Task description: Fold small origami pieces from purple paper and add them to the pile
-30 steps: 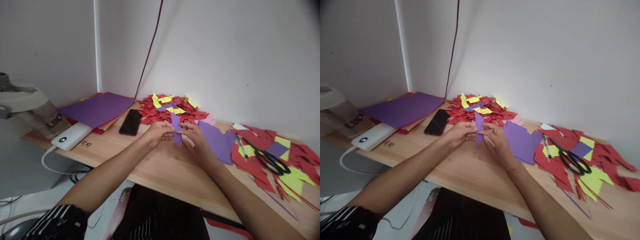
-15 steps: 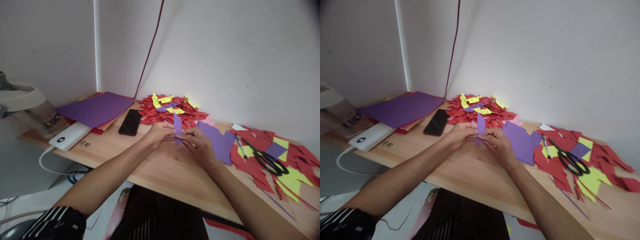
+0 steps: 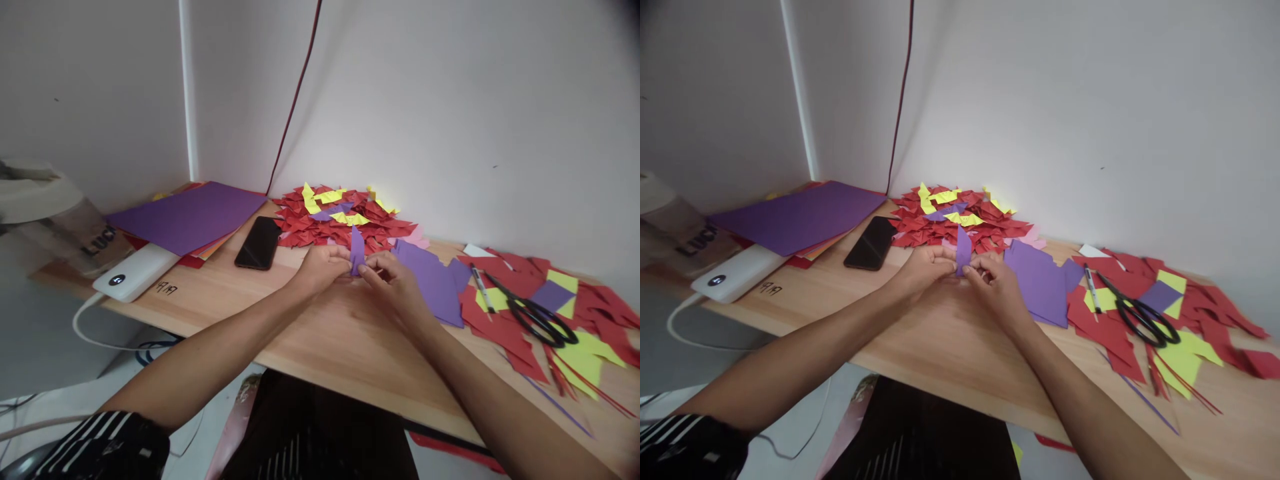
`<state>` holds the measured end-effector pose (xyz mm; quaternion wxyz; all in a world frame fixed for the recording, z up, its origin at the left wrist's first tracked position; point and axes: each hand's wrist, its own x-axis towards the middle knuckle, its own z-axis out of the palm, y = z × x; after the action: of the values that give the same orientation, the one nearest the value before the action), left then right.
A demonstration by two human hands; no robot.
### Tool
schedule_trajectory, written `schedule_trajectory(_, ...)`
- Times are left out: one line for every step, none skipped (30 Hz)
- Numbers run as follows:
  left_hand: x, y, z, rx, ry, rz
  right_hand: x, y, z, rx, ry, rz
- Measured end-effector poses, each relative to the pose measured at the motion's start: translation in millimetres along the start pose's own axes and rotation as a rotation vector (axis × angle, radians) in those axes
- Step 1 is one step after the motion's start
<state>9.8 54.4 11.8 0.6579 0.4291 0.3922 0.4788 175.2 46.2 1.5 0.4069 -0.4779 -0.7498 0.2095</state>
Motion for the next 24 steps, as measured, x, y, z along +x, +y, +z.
schedule_trajectory(0.4,-1.4,0.1,0.005,0.0,0.003,0.9,1.0,-0.1,0.002,-0.006,0.005)
schedule_trajectory(0.8,-2.7,0.1,0.009,0.0,0.004,1.6,1.7,-0.2,0.004,-0.011,0.012)
schedule_trajectory(1.1,-3.7,0.2,0.013,-0.002,0.003,2.3,2.2,-0.4,0.008,-0.016,0.021)
schedule_trajectory(1.2,-4.5,0.2,0.018,-0.005,0.0,2.8,2.4,-0.6,0.011,-0.024,0.032)
schedule_trajectory(1.3,-5.1,0.2,0.024,-0.007,-0.002,3.1,2.4,-0.8,0.014,-0.031,0.043)
schedule_trajectory(1.2,-5.4,0.3,0.031,-0.008,-0.003,3.3,2.4,-1.1,0.016,-0.041,0.052)
schedule_trajectory(1.2,-5.6,0.3,0.04,-0.009,-0.002,3.4,2.4,-1.4,0.016,-0.049,0.055)
schedule_trajectory(1.1,-5.7,0.2,0.047,-0.008,-0.001,3.4,2.4,-1.6,0.015,-0.056,0.053)
schedule_trajectory(1.0,-5.7,0.1,0.053,-0.007,0.0,3.4,2.6,-1.8,0.014,-0.062,0.046)
schedule_trajectory(1.0,-5.8,-0.1,0.058,-0.006,0.001,3.3,3.0,-2.0,0.014,-0.067,0.037)
schedule_trajectory(1.1,-5.9,-0.5,0.064,-0.007,0.003,3.2,3.4,-2.1,0.014,-0.072,0.028)
schedule_trajectory(1.2,-6.1,-0.9,0.072,-0.008,0.008,3.1,3.9,-2.2,0.014,-0.077,0.023)
schedule_trajectory(1.4,-6.4,-1.3,0.084,-0.008,0.017,3.0,4.4,-2.1,0.013,-0.08,0.024)
schedule_trajectory(1.6,-6.7,-1.6,0.097,-0.013,0.024,2.9,4.8,-2.0,0.013,-0.084,0.028)
schedule_trajectory(1.9,-7.1,-1.9,0.11,-0.018,0.03,2.7,5.1,-1.8,0.013,-0.089,0.036)
schedule_trajectory(2.1,-7.4,-2.1,0.122,-0.022,0.032,2.5,5.4,-1.6,0.014,-0.094,0.046)
schedule_trajectory(2.3,-7.7,-2.1,0.133,-0.022,0.032,2.3,5.5,-1.3,0.013,-0.097,0.057)
schedule_trajectory(2.5,-8.0,-2.1,0.144,-0.019,0.031,2.1,5.4,-1.1,0.012,-0.098,0.066)
schedule_trajectory(2.6,-8.3,-2.0,0.157,-0.015,0.033,1.8,5.2,-0.9,0.012,-0.097,0.072)
schedule_trajectory(2.7,-8.6,-1.9,0.169,-0.011,0.036,1.6,5.0,-0.7,0.011,-0.094,0.079)
schedule_trajectory(2.7,-9.0,-1.8,0.182,-0.01,0.04,1.5,4.7,-0.5,0.012,-0.091,0.085)
schedule_trajectory(2.7,-9.3,-1.8,0.196,-0.016,0.042,1.4,4.5,-0.3,0.013,-0.088,0.087)
schedule_trajectory(2.8,-9.8,-2.0,0.206,-0.021,0.043,1.4,4.4,-0.1,0.014,-0.087,0.086)
schedule_trajectory(2.8,-10.4,-2.2,0.214,-0.025,0.042,1.4,4.4,0.1,0.014,-0.085,0.083)
